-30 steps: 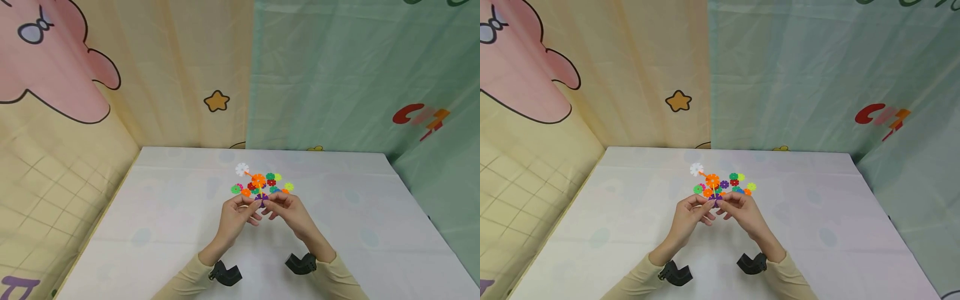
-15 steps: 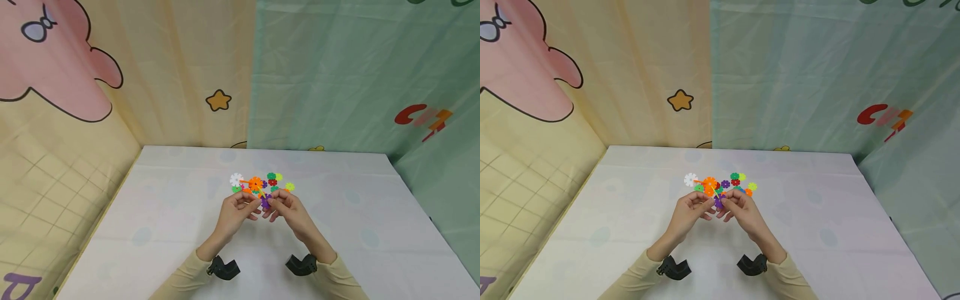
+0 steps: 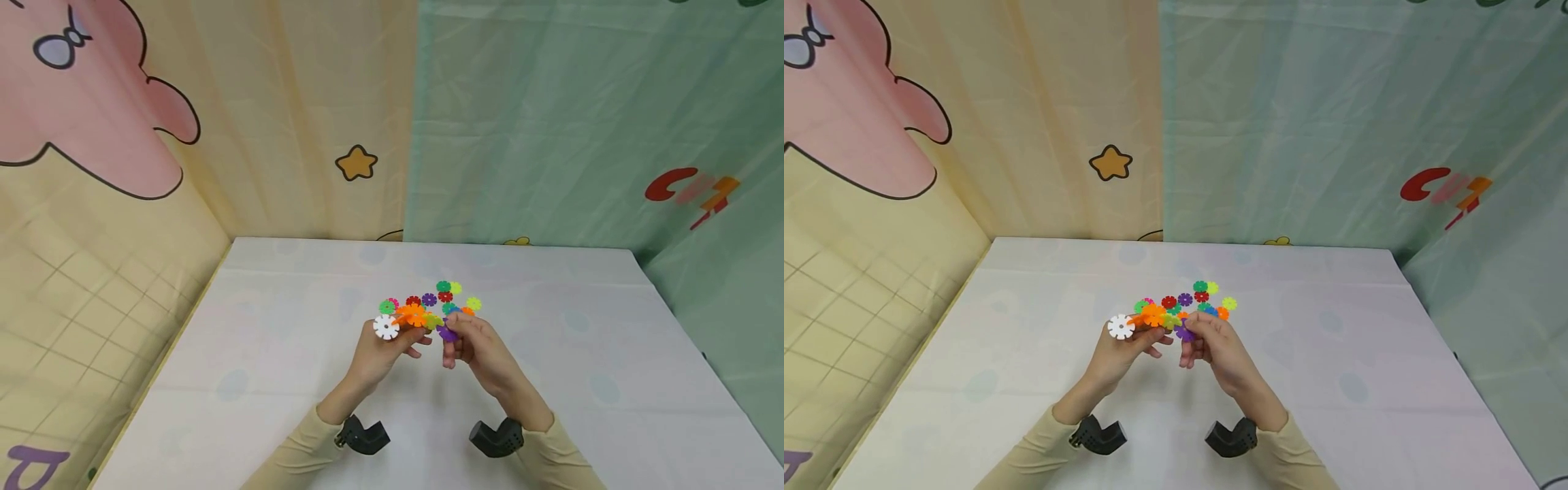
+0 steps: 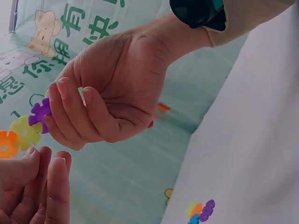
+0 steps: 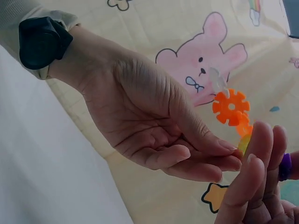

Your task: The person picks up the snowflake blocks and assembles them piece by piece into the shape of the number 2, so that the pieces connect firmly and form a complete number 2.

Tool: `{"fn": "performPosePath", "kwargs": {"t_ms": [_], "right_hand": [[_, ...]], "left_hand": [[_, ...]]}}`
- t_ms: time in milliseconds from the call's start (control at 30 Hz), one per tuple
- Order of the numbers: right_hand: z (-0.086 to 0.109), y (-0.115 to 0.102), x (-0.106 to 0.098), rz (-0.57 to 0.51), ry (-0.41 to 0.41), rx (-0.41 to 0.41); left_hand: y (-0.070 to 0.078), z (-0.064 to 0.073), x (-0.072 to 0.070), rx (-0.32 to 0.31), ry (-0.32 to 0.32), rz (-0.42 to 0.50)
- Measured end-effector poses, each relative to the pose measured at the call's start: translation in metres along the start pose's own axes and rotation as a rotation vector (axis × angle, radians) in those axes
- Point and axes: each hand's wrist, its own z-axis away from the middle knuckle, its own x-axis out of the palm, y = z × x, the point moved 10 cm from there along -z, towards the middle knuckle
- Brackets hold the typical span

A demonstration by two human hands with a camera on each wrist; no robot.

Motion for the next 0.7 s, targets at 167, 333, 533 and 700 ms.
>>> {"fn": "performPosePath", "kwargs": {"t_ms": [167,333,533,700], "right_hand": [[0.002,-0.002,0.001,-0.062,0.009,-0.004],[0.001,-0.001,0.001,-0.082,0.022,0.004],[0.001,-0.001,0.002,-0.096,0.004,-0.001],[0.001,-0.002,0.004,-0.098,-0.017,-0.014]], "left_hand": [[-0.017,-0.002,-0.002,-0.045,0.004,0.002],[-0.022,-0.002,-0.001,-0.067,0.002,0.016],[-0.024,-0.001,-0.001,-0.082,0.011,0.014],[-0.024,-0.002,-0.001,-0.07,0.007,-0.003]]}}
